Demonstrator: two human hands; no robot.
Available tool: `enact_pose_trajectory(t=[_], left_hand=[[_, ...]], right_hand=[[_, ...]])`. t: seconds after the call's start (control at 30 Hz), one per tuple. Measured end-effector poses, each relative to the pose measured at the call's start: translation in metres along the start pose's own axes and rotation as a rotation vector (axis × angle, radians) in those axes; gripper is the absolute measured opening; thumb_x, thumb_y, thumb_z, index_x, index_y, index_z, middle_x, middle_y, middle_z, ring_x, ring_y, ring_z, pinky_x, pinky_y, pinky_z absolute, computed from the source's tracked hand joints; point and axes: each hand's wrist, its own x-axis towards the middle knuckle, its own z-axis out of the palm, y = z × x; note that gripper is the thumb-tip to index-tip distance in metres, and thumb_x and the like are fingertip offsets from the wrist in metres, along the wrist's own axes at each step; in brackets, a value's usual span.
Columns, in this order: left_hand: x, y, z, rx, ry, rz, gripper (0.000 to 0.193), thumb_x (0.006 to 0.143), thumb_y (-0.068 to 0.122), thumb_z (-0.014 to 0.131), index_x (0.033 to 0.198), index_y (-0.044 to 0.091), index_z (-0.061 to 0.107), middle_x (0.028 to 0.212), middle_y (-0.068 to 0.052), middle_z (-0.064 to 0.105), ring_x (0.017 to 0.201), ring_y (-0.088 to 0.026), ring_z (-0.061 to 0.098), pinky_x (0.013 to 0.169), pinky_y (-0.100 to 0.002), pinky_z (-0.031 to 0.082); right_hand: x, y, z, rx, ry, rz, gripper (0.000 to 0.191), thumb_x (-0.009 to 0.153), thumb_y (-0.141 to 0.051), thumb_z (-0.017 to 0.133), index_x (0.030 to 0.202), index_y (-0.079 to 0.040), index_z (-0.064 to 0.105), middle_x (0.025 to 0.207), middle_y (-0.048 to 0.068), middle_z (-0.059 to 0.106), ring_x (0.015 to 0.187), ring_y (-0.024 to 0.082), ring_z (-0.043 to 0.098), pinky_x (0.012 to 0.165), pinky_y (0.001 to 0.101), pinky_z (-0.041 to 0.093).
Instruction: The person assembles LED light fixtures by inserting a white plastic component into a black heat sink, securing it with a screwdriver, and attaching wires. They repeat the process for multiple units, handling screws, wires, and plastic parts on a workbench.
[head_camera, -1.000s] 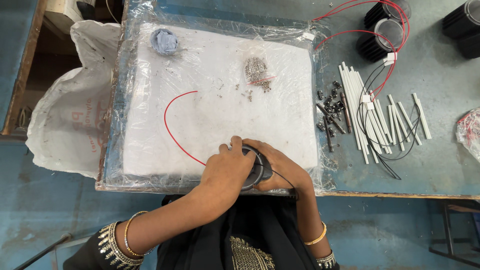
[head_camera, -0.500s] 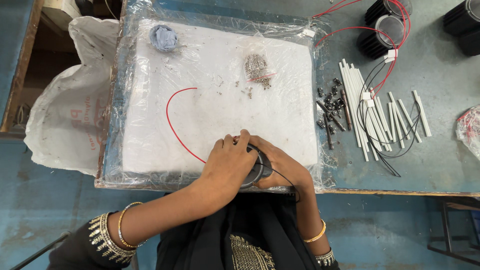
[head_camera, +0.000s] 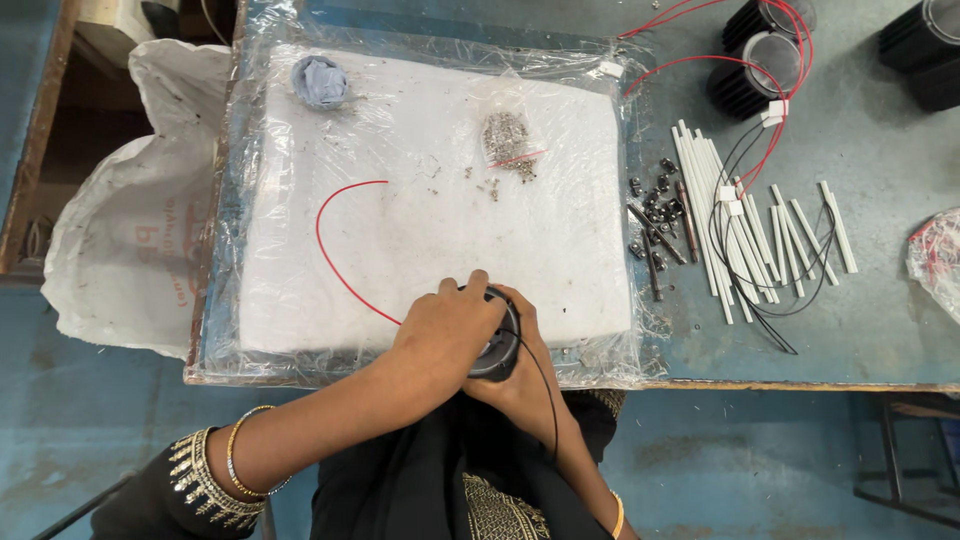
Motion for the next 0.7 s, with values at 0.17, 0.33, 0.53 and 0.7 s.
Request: enact_pose_trajectory(t=[0.17, 0.33, 0.53, 0.7], left_hand=[[-0.006, 0.006, 0.008, 0.213, 0.243, -0.046, 0.061, 0.048, 0.009, 0.082, 0.106, 0.001, 0.066, 0.127, -0.018, 0.055, 0.114, -0.042, 0.06, 0.086, -0.048, 0.058], [-0.008, 0.006, 0.007, 0.088, 0.204, -0.187, 0.052, 0.058, 0.002, 0.079, 0.108, -0.005, 0.063, 0.126, -0.021, 0.053, 0.109, -0.039, 0.06, 0.081, -0.047, 0.058], [-0.009, -0.004, -0.003, -0.035, 0.013, -0.21, 0.046, 0.066, -0.004, 0.078, 0.109, -0.007, 0.061, 0.124, -0.021, 0.052, 0.106, -0.038, 0.06, 0.073, -0.042, 0.061], [-0.009, -0.008, 0.001, -0.037, 0.018, -0.201, 0.045, 0.066, -0.005, 0.078, 0.108, -0.007, 0.061, 0.123, -0.02, 0.053, 0.106, -0.037, 0.06, 0.071, -0.04, 0.061]], right_hand=[[0.026, -0.003, -0.029, -0.076, -0.236, -0.139, 0.11, 0.058, -0.021, 0.094, 0.15, -0.004, 0.036, 0.132, 0.017, 0.063, 0.12, 0.024, 0.065, 0.102, 0.0349, 0.052], [0.069, -0.01, -0.052, -0.087, -0.644, -0.147, 0.105, 0.066, -0.021, 0.086, 0.155, -0.005, 0.033, 0.128, 0.015, 0.066, 0.114, 0.023, 0.065, 0.099, 0.0338, 0.054], [0.111, -0.005, -0.086, -0.254, -0.637, -0.349, 0.054, 0.089, -0.009, 0.069, 0.141, -0.003, 0.056, 0.141, 0.014, 0.064, 0.126, 0.022, 0.062, 0.107, 0.0363, 0.051], [0.145, 0.018, -0.088, -0.23, 0.021, -0.101, 0.023, 0.094, -0.005, 0.064, 0.112, -0.003, 0.077, 0.105, 0.012, 0.077, 0.086, 0.018, 0.073, 0.077, 0.0301, 0.061]])
